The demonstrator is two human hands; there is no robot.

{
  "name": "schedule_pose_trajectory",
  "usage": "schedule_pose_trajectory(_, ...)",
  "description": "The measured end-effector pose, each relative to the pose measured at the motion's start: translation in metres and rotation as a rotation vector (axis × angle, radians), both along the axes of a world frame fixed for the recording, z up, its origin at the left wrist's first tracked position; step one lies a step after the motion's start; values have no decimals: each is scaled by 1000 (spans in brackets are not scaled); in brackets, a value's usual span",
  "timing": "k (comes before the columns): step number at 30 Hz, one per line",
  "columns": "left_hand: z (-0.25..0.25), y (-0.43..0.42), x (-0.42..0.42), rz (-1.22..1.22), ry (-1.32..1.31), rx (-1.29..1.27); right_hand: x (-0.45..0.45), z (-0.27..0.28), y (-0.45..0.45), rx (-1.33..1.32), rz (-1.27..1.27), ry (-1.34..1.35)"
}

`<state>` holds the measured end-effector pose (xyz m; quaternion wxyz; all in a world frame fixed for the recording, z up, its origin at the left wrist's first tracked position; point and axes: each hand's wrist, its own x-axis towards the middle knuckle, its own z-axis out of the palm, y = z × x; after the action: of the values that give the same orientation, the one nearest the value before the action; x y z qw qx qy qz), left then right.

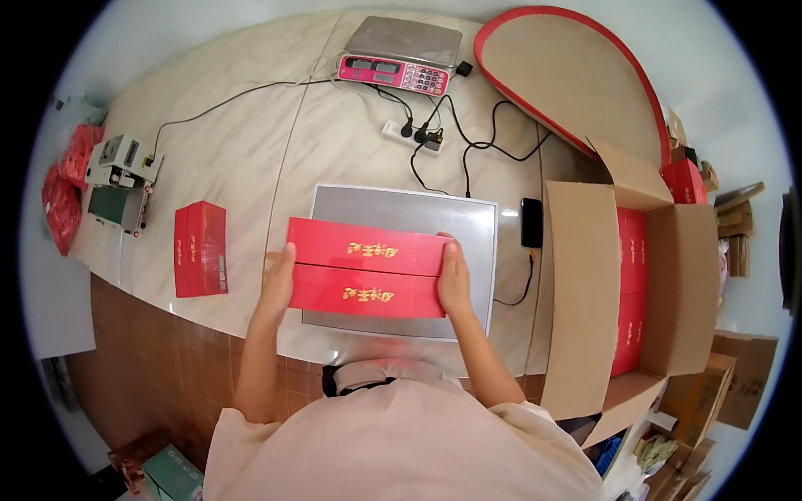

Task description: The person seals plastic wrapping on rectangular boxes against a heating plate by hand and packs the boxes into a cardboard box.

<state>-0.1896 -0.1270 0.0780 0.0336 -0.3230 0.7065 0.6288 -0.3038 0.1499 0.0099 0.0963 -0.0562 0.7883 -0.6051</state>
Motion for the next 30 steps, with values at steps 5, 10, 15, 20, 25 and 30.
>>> schedule_pose_trajectory(5, -21, 55, -30, -105, 38, 129, -6, -8, 72, 107, -122, -31)
schedule_pose_trajectory(10, -53, 87, -34, -142, 31, 219, -2, 24, 101, 170, -161, -40)
schedule_pose_trajectory(15, -68, 57, -22, -71, 32, 309, -1, 9, 77, 204, -128, -82)
schedule_pose_trajectory(20, -46, 20, -7, 15, 65, 371, 1, 13, 29, 209, 32, 14)
schedule_pose_trajectory(25, -45, 15, 7, 157, 146, 193, 1, 19, 15, 144, 25, -122)
schedule_pose_trajectory(30, -19, 29, 38, 429, 403, 49, -7, 17, 26, 259, 0, 69)
